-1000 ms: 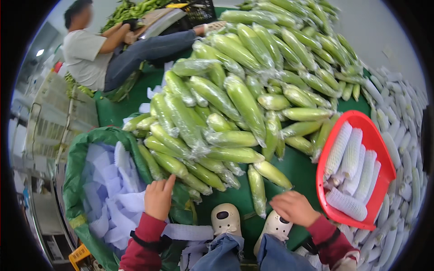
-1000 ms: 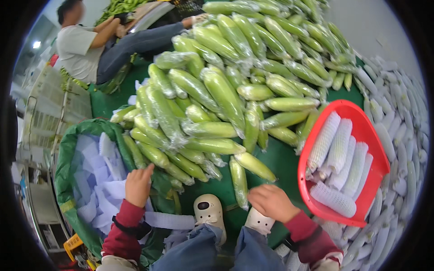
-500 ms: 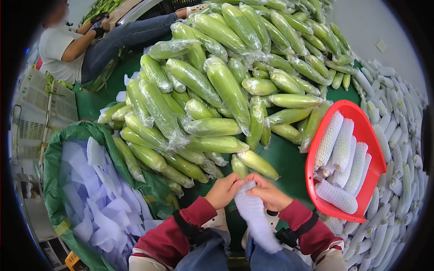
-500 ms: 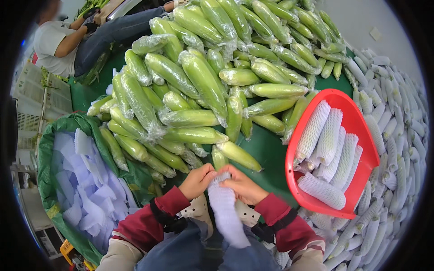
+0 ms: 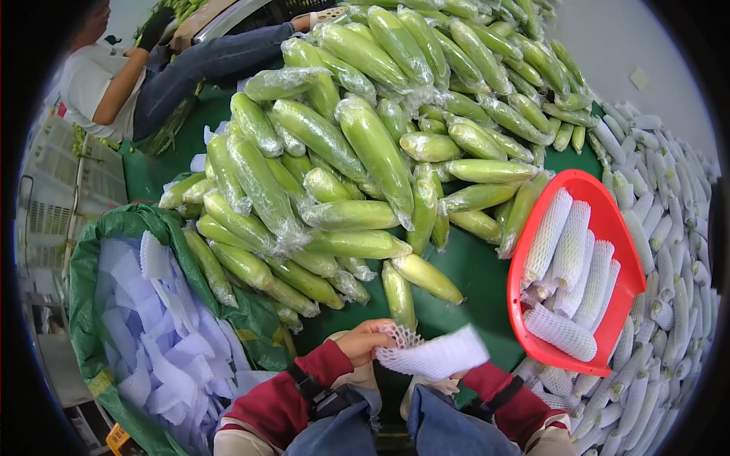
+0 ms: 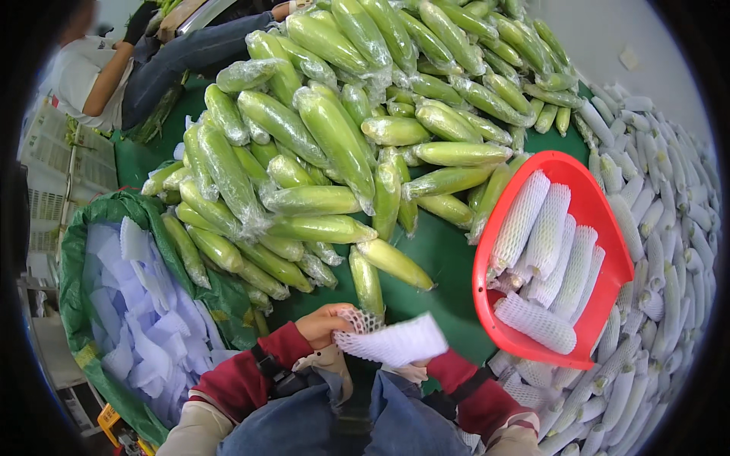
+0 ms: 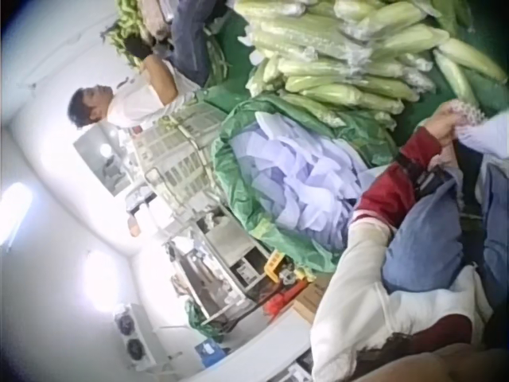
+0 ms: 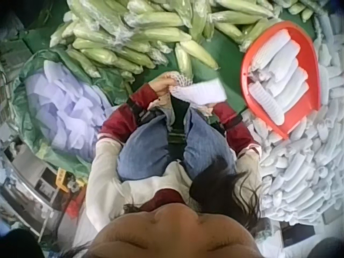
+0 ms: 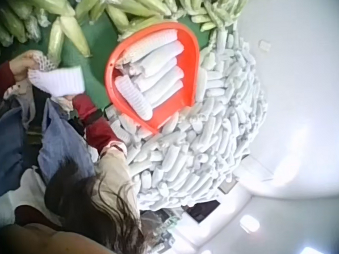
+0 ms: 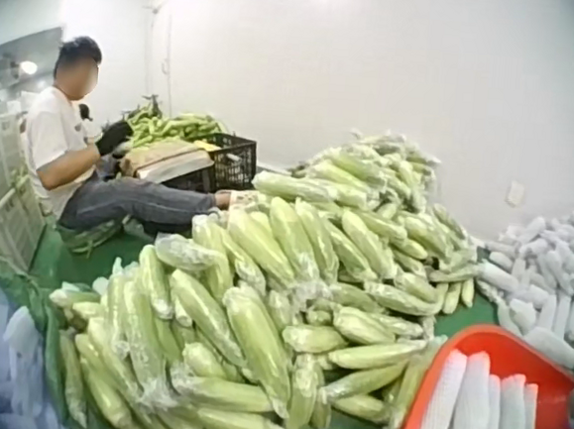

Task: Putting mesh sleeves onto individual ears of corn and placing them in a tray.

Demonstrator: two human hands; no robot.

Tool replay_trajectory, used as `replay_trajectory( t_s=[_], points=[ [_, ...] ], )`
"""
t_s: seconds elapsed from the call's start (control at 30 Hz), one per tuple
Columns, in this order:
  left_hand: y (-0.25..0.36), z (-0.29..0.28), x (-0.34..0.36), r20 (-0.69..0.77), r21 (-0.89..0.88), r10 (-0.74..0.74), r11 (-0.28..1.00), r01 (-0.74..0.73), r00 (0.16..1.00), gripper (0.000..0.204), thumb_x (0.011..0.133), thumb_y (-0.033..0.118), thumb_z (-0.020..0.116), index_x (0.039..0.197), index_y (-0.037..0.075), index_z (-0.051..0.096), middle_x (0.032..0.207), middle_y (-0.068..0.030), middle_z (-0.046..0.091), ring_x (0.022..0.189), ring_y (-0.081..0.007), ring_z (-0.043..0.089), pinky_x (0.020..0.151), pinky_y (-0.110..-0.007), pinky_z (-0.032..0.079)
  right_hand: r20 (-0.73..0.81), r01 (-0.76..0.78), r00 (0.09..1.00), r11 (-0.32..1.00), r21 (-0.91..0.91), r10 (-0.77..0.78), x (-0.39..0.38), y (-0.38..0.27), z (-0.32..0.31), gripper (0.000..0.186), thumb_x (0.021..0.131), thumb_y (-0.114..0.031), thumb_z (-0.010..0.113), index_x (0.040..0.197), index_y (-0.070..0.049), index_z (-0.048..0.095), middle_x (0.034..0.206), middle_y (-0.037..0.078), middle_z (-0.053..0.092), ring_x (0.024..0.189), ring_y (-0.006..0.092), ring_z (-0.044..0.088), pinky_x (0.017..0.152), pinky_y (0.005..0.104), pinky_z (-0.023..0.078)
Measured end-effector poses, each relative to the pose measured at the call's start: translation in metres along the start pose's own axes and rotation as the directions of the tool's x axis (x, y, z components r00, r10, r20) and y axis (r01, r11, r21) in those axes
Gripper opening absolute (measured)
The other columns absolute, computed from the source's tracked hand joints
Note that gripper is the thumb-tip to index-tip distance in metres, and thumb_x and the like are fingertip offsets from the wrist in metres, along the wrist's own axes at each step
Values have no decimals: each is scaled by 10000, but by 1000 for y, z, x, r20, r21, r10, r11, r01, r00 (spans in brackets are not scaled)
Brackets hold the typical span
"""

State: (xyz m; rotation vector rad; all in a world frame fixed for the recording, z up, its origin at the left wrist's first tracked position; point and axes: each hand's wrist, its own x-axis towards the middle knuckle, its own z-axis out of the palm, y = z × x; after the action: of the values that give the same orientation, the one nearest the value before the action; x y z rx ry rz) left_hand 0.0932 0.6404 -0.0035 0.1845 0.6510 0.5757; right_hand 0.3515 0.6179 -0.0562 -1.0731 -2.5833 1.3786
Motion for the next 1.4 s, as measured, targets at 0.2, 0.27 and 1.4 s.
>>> replay_trajectory(
  t_s=[0.2,0.27,1.4],
  points=[
    [-30,-22,24,-219,940,455,335,62,863,439,915,205,515,1340,173,413,960,-233,630,897,-343,636,776,-390,492,-67,-210,921,632,746,385,48,-9,20,618,911,-98,493,1462,-96,214,1372,197,409,1221,255,450,1006,301,343],
    [-20,-15,17,-256,935,355,326,137,899,513,940,241,489,1421,186,319,981,-212,640,929,-301,646,810,-375,490,82,-260,887,344,902,455,51,-16,19,575,949,-100,450,1467,-99,202,1394,169,386,1248,213,423,983,265,350],
    [33,58,24,-361,144,482,875,-463,798,207,991,259,446,888,83,477,793,53,470,713,-23,418,653,-208,386,-574,337,571,470,816,586,82,-87,-67,145,973,-195,490,937,-74,418,794,-33,441,713,29,388,609,199,356]
  ],
)
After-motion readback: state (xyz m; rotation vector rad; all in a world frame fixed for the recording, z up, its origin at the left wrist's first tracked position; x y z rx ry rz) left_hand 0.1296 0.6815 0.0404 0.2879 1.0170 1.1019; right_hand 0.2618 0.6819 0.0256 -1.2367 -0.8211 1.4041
